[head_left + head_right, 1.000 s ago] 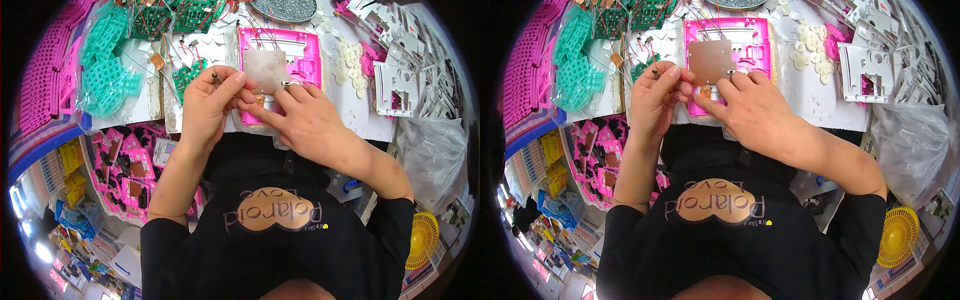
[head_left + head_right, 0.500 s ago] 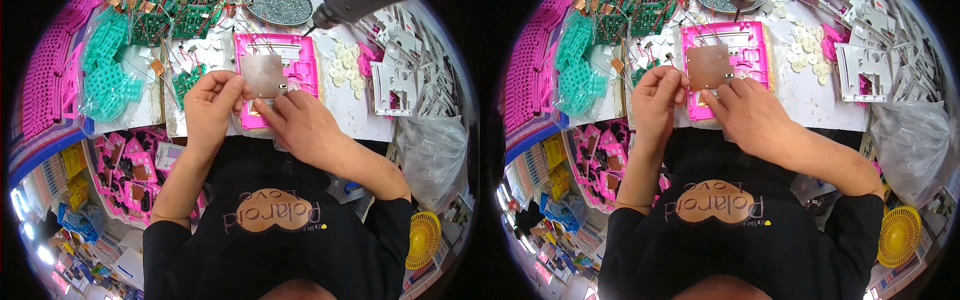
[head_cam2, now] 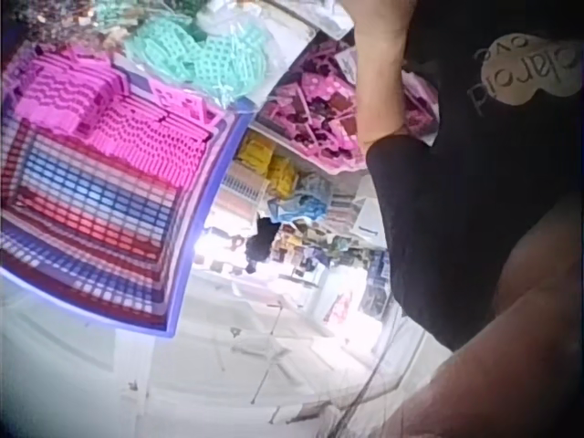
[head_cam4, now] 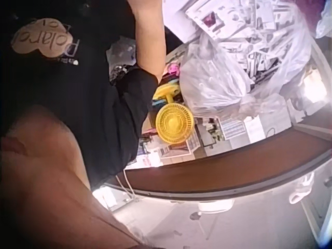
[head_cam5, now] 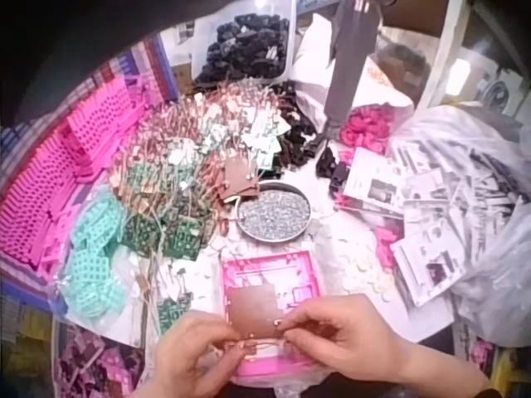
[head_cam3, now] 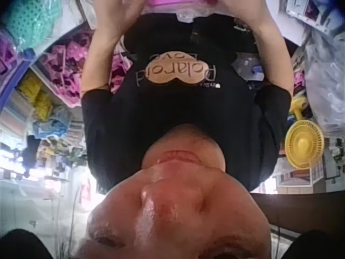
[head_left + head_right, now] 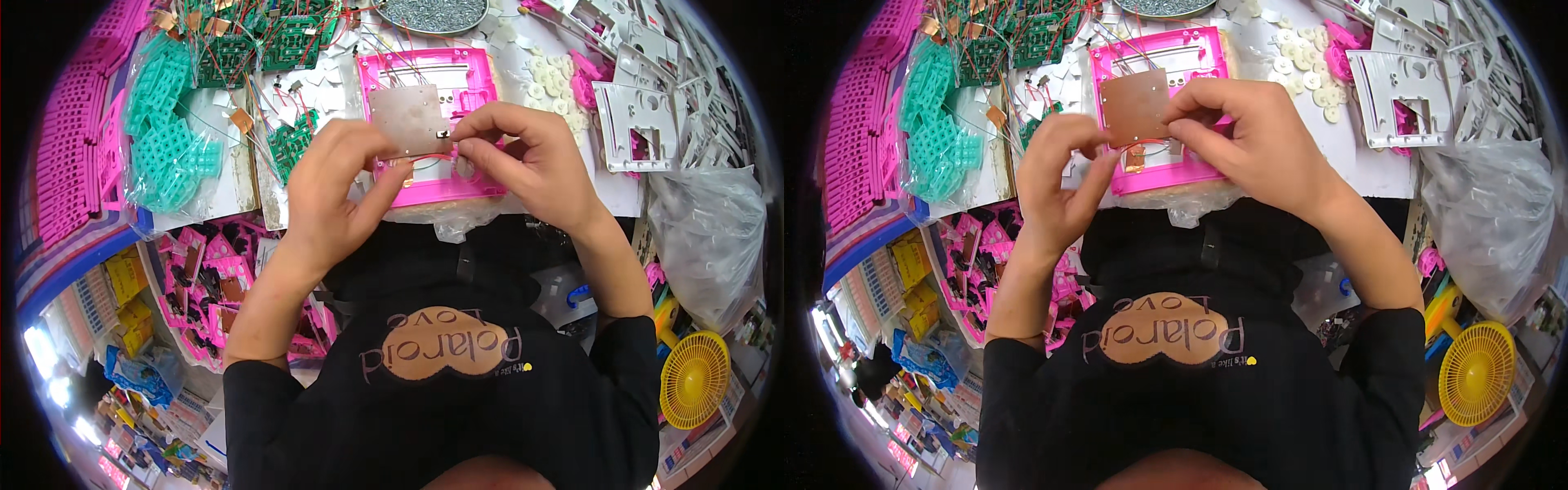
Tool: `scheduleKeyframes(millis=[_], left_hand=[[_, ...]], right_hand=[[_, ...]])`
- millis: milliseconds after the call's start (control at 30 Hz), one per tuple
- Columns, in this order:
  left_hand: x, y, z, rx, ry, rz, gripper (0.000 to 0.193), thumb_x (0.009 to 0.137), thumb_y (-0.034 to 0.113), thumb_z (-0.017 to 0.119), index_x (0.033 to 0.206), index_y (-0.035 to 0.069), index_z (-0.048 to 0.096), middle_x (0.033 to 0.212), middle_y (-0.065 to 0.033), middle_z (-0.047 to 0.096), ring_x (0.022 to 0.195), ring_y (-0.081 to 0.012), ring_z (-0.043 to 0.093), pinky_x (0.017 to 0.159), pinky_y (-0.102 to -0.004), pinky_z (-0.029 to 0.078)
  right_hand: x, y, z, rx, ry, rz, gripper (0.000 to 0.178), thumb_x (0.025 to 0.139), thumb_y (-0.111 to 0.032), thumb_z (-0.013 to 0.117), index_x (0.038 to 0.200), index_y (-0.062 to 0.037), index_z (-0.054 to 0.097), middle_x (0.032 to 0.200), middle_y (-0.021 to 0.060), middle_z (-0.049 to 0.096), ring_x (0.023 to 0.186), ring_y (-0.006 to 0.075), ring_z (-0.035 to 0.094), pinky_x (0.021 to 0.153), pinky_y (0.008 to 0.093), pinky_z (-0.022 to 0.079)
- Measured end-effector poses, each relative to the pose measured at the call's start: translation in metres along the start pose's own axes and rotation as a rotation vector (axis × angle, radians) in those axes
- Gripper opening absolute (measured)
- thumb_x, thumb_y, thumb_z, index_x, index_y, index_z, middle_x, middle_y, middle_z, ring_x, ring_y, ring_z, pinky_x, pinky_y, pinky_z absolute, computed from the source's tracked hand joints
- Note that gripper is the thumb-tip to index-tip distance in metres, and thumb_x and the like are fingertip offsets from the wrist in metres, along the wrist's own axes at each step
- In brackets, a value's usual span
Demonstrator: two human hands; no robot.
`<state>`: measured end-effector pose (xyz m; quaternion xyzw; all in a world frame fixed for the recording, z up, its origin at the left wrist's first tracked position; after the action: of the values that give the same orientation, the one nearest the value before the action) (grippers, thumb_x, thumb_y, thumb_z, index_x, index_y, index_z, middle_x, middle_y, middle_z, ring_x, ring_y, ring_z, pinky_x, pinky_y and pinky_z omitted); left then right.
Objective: Assembling internal components and screwing together the casing of a pink toy device using an electric screwdriver.
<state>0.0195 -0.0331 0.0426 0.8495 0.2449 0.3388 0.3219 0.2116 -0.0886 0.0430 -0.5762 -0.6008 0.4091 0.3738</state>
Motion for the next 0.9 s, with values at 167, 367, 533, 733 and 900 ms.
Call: scheduleKeyframes(millis=[167, 367, 533, 733, 900], left_hand=[[-0.033, 0.004, 0.010, 0.378, -0.193, 0.049, 0.028, 0.077, 0.020, 0.082, 0.103, 0.014, 0.073, 0.107, -0.0046, 0.065, 0.096, -0.0237, 0.062, 0.093, -0.0442, 0.038], [-0.033, 0.004, 0.011, 0.431, -0.205, 0.095, 0.026, 0.078, 0.022, 0.083, 0.102, 0.016, 0.075, 0.112, -0.0042, 0.064, 0.101, -0.0222, 0.062, 0.098, -0.0476, 0.033], [-0.036, 0.001, 0.012, 0.401, -0.189, 0.065, 0.027, 0.077, 0.023, 0.083, 0.102, 0.017, 0.076, 0.113, -0.0040, 0.064, 0.101, -0.0223, 0.062, 0.098, -0.0478, 0.033], [-0.038, 0.001, 0.011, 0.385, -0.155, 0.065, 0.032, 0.075, 0.020, 0.085, 0.106, 0.015, 0.076, 0.110, -0.0036, 0.062, 0.091, -0.0219, 0.057, 0.096, -0.0443, 0.034], [-0.041, -0.006, 0.012, 0.350, -0.170, 0.043, 0.030, 0.076, 0.022, 0.084, 0.103, 0.017, 0.075, 0.113, -0.0026, 0.062, 0.098, -0.0214, 0.059, 0.099, -0.0469, 0.032]], right_hand=[[-0.016, 0.003, -0.002, -0.209, 0.005, -0.165, 0.015, 0.090, -0.001, 0.070, 0.104, 0.0004, 0.072, 0.088, 0.0097, 0.072, 0.075, 0.0167, 0.069, 0.065, 0.0275, 0.053], [-0.029, -0.002, -0.002, -0.560, -0.098, -0.501, 0.021, 0.080, -0.002, 0.074, 0.099, -0.0027, 0.066, 0.089, 0.0111, 0.065, 0.083, 0.0313, 0.065, 0.071, 0.0403, 0.054], [-0.030, 0.001, -0.010, -0.429, -0.103, -0.522, 0.026, 0.075, -0.001, 0.076, 0.099, -0.0016, 0.067, 0.093, 0.0122, 0.066, 0.084, 0.0312, 0.065, 0.070, 0.0404, 0.055], [-0.042, -0.011, 0.004, -0.671, -0.157, -0.628, 0.030, 0.072, -0.005, 0.074, 0.101, -0.0001, 0.068, 0.094, 0.0126, 0.066, 0.082, 0.0304, 0.066, 0.066, 0.0377, 0.057], [-0.053, -0.012, 0.008, -0.674, -0.135, -0.662, 0.028, 0.071, -0.006, 0.074, 0.098, 0.0000, 0.069, 0.093, 0.0126, 0.066, 0.084, 0.0300, 0.066, 0.067, 0.0378, 0.057]])
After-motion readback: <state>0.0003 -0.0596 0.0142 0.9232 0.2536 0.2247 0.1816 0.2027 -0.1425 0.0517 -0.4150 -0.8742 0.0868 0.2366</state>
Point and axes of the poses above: each hand's wrist, its own x-axis towards the middle knuckle, its own z-axis out of the palm, y = z × x, the point moved 6 cm from there along x, towards the middle knuckle
